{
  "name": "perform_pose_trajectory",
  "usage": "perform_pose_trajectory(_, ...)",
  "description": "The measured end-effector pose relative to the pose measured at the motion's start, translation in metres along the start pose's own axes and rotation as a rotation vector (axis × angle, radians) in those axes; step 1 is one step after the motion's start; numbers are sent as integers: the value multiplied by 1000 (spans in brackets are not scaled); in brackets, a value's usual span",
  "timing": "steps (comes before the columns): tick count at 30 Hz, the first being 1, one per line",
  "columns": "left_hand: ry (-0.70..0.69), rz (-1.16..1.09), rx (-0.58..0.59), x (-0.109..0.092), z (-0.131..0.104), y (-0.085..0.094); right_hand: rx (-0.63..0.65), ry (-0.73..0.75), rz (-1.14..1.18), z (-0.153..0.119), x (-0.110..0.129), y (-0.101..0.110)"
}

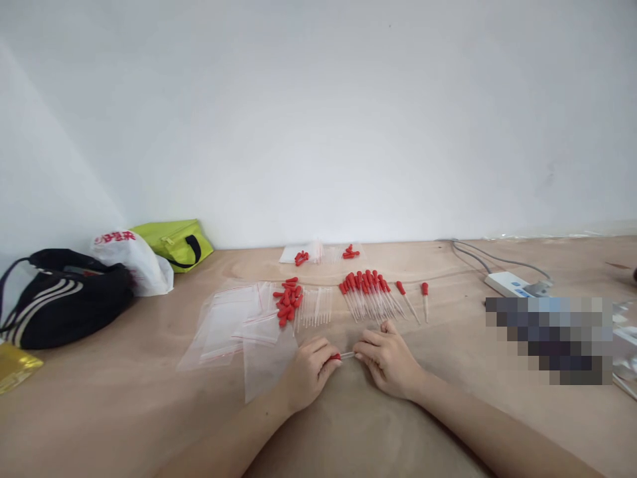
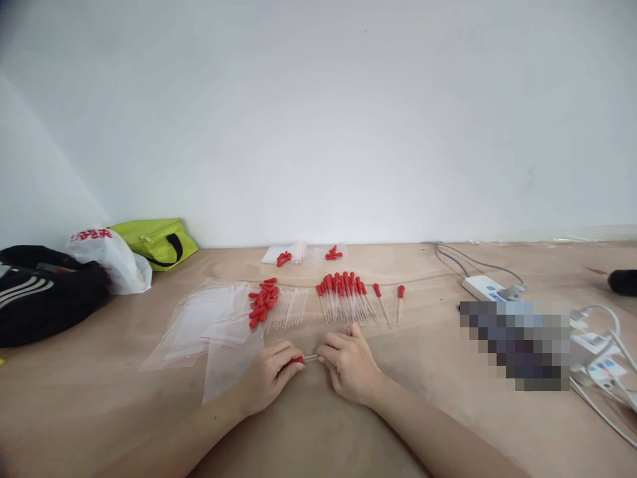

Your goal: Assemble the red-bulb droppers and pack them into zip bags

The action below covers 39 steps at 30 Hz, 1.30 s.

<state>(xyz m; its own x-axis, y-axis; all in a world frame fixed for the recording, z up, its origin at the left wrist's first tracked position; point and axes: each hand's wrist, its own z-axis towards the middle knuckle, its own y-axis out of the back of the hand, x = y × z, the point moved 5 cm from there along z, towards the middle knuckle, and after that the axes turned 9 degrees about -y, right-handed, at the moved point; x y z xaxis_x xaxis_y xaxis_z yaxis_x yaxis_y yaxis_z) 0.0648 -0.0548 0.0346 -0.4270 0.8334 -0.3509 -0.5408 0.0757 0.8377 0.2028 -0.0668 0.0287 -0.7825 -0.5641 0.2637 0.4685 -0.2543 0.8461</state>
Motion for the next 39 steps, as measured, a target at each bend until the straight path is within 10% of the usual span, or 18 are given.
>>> perform_pose_trajectory(19, -89, 128, -105, 3, -1, 10, 47, 41, -110, 12, 11, 7)
perform_pose_trajectory(25, 101, 313, -279, 28, -11, 30, -255, -568, -160, 18, -67, 36)
perform_pose_trajectory(29, 281, 383, -275, 47, -14, 36, -239, -982, -235, 9, -120, 34)
perform_pose_trajectory(39, 428, 453, -238, 61, -18, 44, -263, -890, -341, 24, -106, 24)
